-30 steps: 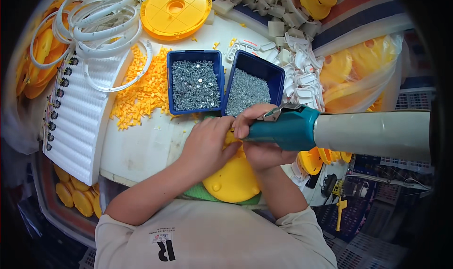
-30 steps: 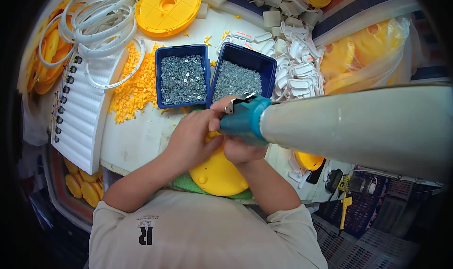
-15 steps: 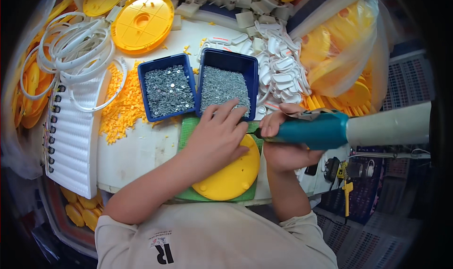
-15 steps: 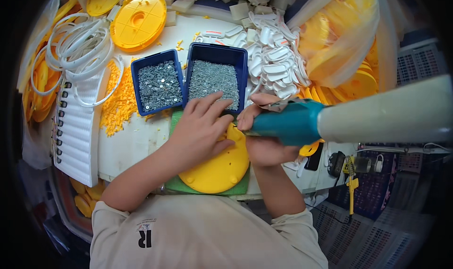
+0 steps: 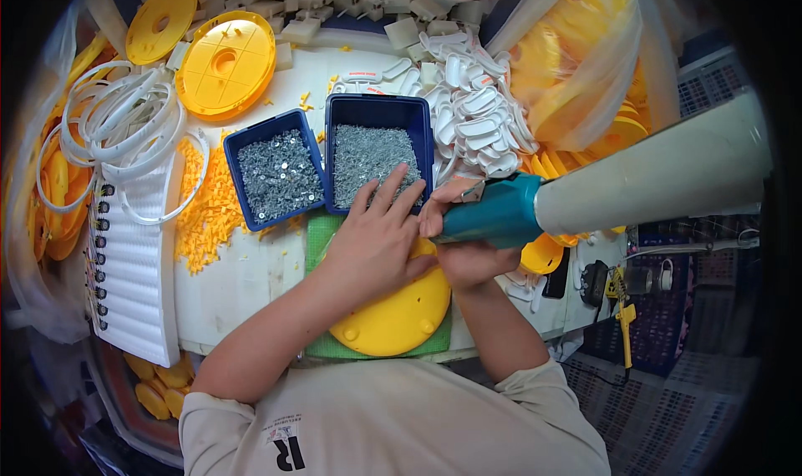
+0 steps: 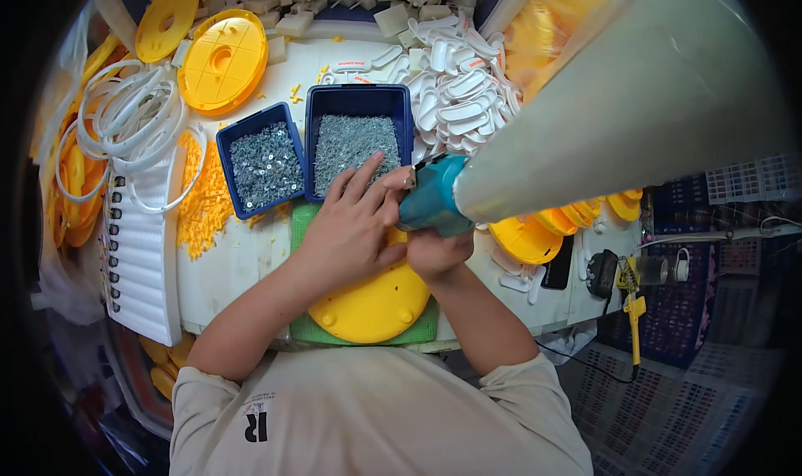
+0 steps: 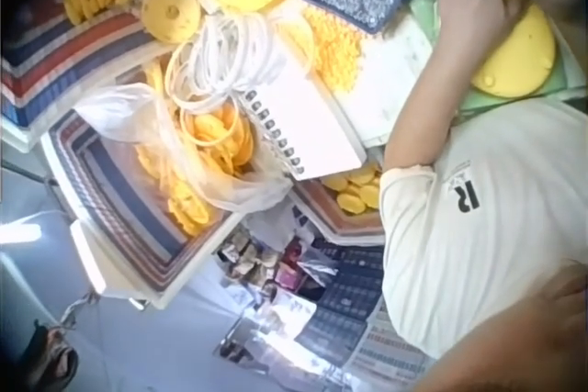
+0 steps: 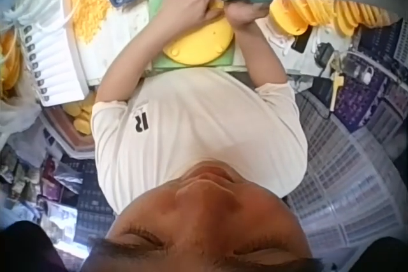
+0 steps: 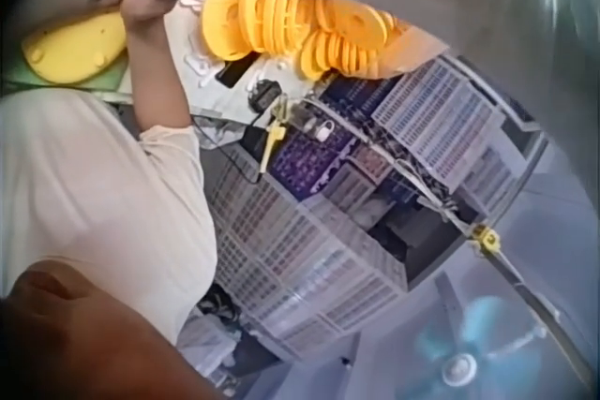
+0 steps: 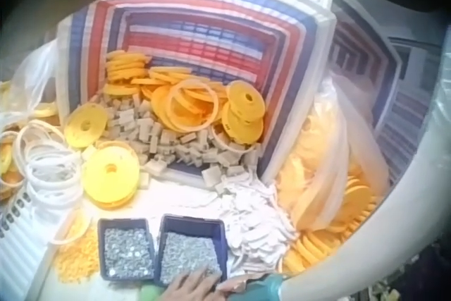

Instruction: Assembling yellow plastic toy components by inserting internal parts and fastening them with a pneumatic screwdriver.

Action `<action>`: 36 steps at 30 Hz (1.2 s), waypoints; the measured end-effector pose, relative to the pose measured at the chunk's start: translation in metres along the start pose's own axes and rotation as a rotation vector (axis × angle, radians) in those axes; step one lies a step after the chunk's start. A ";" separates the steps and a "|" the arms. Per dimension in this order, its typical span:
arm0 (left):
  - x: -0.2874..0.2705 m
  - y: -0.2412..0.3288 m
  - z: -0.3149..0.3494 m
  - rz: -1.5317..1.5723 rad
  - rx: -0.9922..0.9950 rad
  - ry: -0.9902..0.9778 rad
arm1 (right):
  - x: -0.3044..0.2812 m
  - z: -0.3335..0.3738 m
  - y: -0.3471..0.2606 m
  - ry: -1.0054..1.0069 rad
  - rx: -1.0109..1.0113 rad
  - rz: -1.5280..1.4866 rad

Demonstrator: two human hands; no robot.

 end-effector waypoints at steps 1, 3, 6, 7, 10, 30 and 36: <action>0.001 0.000 0.001 0.003 -0.003 0.014 | 0.000 0.000 -0.002 0.002 -0.004 -0.002; -0.001 0.002 0.001 0.007 0.004 0.023 | 0.002 0.000 -0.013 -0.005 0.007 0.037; -0.006 0.005 -0.001 -0.006 -0.010 -0.061 | 0.007 0.018 -0.042 0.034 -0.035 -0.010; -0.008 0.008 -0.001 -0.020 0.044 -0.007 | 0.008 0.026 -0.049 0.043 -0.040 -0.010; 0.003 0.020 -0.001 0.056 0.230 -0.031 | 0.003 0.056 -0.061 0.051 -0.046 0.040; 0.016 0.051 -0.008 0.203 0.328 -0.179 | -0.014 0.092 -0.034 0.138 -0.050 0.055; 0.019 0.051 -0.003 0.143 0.332 -0.204 | -0.009 0.091 -0.041 0.137 -0.080 0.087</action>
Point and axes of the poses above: each hand's wrist, its own z-axis away from the middle knuckle, its own x-axis out of the palm, y = z × x, the point moved 5 cm from there along -z, towards the middle knuckle, and after that the axes turned 6 degrees about x, right-handed, at the moved point
